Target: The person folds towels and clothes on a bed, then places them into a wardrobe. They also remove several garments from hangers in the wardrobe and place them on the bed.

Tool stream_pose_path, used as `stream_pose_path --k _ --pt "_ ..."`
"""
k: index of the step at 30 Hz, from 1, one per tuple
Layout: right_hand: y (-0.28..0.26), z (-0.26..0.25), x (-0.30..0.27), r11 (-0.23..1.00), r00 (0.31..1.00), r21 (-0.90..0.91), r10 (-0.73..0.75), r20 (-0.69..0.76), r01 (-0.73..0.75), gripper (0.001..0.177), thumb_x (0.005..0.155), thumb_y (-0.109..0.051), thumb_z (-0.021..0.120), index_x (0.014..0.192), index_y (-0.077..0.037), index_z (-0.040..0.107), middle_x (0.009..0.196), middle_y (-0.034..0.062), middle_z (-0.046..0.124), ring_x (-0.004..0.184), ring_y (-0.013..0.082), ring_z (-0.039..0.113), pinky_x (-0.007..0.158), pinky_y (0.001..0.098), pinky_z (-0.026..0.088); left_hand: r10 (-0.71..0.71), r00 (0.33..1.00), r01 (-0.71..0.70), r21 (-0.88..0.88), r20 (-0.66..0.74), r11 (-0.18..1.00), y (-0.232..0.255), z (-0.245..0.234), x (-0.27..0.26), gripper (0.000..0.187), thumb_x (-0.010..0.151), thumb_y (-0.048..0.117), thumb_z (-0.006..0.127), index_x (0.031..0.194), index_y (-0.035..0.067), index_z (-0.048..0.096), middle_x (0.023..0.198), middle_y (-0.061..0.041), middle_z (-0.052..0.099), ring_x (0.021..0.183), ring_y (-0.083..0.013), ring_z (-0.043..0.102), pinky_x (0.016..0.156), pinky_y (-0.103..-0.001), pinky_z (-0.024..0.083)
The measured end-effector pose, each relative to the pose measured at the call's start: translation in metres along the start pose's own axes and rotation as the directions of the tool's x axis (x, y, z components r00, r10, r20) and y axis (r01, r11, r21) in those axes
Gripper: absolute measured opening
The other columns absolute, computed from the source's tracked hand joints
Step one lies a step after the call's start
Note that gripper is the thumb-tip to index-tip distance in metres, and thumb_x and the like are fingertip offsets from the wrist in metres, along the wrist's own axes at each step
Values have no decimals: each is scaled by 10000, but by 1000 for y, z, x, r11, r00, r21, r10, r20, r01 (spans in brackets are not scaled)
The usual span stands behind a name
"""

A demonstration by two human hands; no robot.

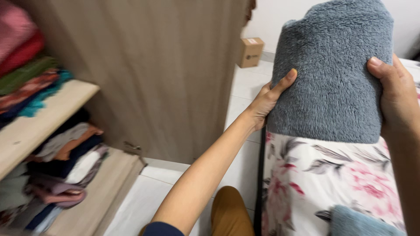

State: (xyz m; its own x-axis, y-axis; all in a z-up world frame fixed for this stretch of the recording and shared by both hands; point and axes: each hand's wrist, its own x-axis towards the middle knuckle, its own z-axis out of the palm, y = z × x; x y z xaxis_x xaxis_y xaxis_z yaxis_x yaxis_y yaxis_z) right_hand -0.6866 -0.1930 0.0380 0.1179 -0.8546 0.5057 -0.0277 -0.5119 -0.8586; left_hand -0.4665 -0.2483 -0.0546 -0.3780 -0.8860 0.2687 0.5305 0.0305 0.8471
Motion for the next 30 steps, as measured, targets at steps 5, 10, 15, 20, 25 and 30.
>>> stream_pose_path --k 5,10,15,20,25,30 --pt "-25 96 3 994 987 -16 108 120 -107 483 1060 -356 504 1431 -47 482 1192 117 647 988 197 680 842 384 579 169 986 -169 -48 4 984 74 -56 -96 1090 803 628 785 1482 -117 371 1312 -274 598 1189 -330 640 983 -405 571" --pt "-26 211 3 996 938 39 64 340 -82 471 1107 -397 470 1401 -34 529 1176 76 664 1031 160 654 900 323 533 245 940 -255 -13 -237 967 140 -108 -210 862 866 504 767 1438 -73 478 1301 -196 632 1152 -243 668 966 -369 575" --pt "-27 339 -5 958 875 123 179 450 -260 484 1057 -426 550 1365 -53 538 1111 63 637 984 147 617 839 332 528 355 815 -402 -6 -458 916 180 -149 -307 643 922 405 754 1364 -26 574 1202 -127 678 1034 -215 679 884 -370 573" --pt "-38 431 -22 920 727 163 163 667 -356 551 941 -405 634 1389 -100 532 1170 84 658 1041 157 665 860 345 569 395 651 -477 55 -649 877 216 -188 -383 600 898 408 748 1311 -6 616 1136 -118 707 984 -219 703 846 -374 589" --pt "-48 494 -33 886 582 230 54 811 -403 645 857 -289 682 1460 -159 495 1265 60 672 1083 145 674 878 337 575 420 611 -518 62 -671 853 251 -216 -430 596 906 425 743 1309 7 612 1138 -131 702 980 -238 698 847 -392 596" --pt "-41 568 -30 737 598 419 -25 801 -531 471 911 -207 683 1333 -16 594 1182 98 702 1006 168 692 880 336 575 429 542 -560 71 -723 826 275 -236 -454 637 917 520 661 1299 12 621 1170 -152 688 973 -262 702 817 -408 597"
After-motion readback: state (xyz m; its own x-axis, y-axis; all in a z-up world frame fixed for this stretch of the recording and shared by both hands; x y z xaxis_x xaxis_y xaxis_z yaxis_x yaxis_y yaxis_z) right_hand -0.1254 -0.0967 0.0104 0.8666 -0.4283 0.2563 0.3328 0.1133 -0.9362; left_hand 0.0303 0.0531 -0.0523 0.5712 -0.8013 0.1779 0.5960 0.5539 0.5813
